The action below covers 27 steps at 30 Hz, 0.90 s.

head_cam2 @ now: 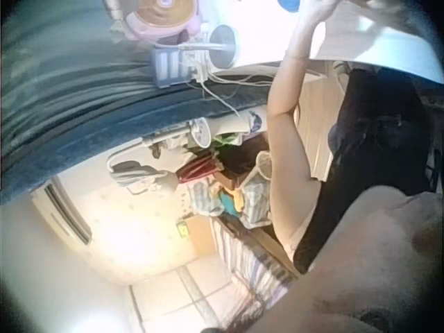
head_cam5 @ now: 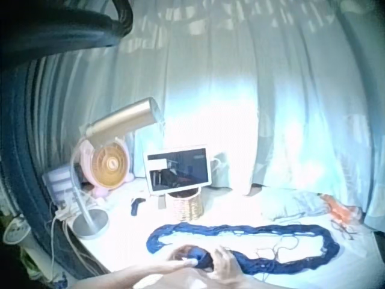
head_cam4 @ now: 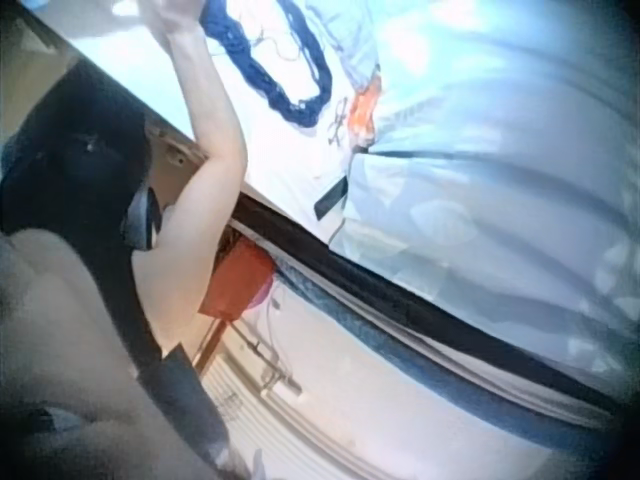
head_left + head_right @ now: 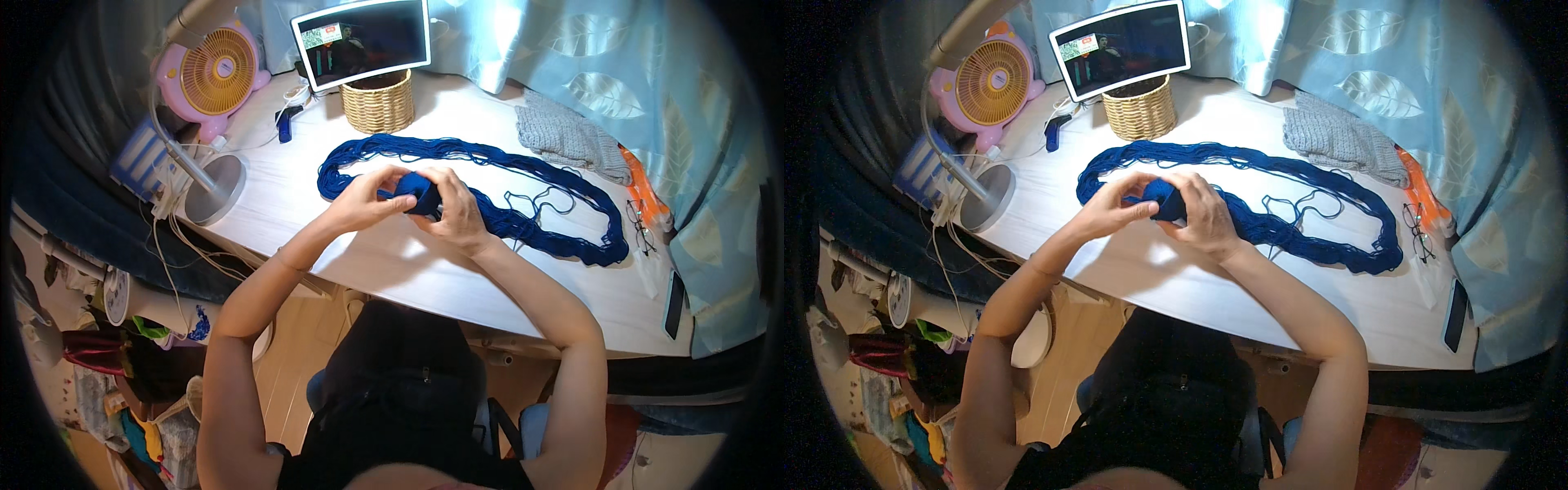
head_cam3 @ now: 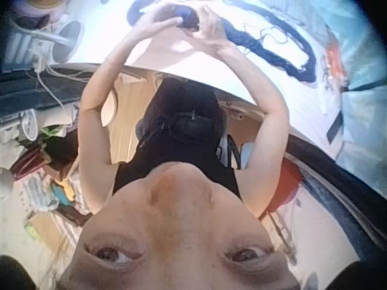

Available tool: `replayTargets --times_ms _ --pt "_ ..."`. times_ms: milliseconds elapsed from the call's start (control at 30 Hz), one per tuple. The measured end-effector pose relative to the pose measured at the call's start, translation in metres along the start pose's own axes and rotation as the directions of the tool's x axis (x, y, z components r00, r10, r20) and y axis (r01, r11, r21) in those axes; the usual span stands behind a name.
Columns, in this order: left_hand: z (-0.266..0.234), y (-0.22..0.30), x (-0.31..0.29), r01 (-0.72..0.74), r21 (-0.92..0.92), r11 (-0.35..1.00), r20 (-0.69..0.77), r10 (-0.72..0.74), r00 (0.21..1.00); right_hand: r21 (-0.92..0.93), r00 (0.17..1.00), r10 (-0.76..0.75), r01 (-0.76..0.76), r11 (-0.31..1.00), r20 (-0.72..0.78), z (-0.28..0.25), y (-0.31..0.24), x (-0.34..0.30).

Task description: The person winds blue yarn into a ball by hand while sitting at a desk. They pull lengths of yarn from a loop on the table and wrap them around the ball to increase its size.

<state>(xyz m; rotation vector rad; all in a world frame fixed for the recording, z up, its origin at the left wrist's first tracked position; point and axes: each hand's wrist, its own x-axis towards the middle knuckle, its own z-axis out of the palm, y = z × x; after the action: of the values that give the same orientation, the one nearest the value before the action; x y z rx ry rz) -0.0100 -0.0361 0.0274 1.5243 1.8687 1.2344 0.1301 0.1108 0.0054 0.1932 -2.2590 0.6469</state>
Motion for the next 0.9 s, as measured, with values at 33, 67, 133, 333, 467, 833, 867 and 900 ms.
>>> replayTargets --times_ms 33,67,133,333,467,833,867,900 --pt "0.000 0.005 0.007 -0.033 -0.143 0.989 -0.018 0.031 0.999 0.051 0.994 -0.049 0.054 0.997 -0.100 -0.003 0.000 0.004" --pt "-0.003 0.015 0.013 0.042 -0.218 0.975 0.016 -0.039 0.999 0.104 0.992 -0.028 0.041 0.994 -0.125 -0.007 -0.004 0.006" --pt "-0.006 0.033 0.027 0.132 -0.326 0.936 0.087 -0.110 0.990 0.055 0.986 -0.025 0.035 0.998 -0.166 -0.015 0.000 0.007" --pt "0.002 0.027 0.064 0.078 -0.425 0.902 0.158 -0.011 0.987 -0.090 0.973 -0.011 -0.010 0.996 -0.231 -0.028 0.013 0.013" --pt "0.009 0.017 0.068 0.088 -0.441 0.893 0.149 -0.024 0.988 -0.175 0.976 -0.029 -0.009 0.985 -0.214 -0.025 0.019 0.016" --pt "0.015 0.012 0.049 -0.137 -0.655 0.743 -0.057 0.132 0.990 0.717 0.915 0.378 -0.358 0.598 0.142 -0.011 0.025 0.012" --pt "0.014 0.013 0.047 -0.146 -0.652 0.744 -0.053 0.148 0.988 0.758 0.878 0.406 -0.441 0.481 0.254 -0.014 0.024 0.012" --pt "0.014 0.015 0.046 -0.159 -0.644 0.748 -0.048 0.168 0.985 0.781 0.836 0.417 -0.513 0.357 0.358 -0.017 0.025 0.012"
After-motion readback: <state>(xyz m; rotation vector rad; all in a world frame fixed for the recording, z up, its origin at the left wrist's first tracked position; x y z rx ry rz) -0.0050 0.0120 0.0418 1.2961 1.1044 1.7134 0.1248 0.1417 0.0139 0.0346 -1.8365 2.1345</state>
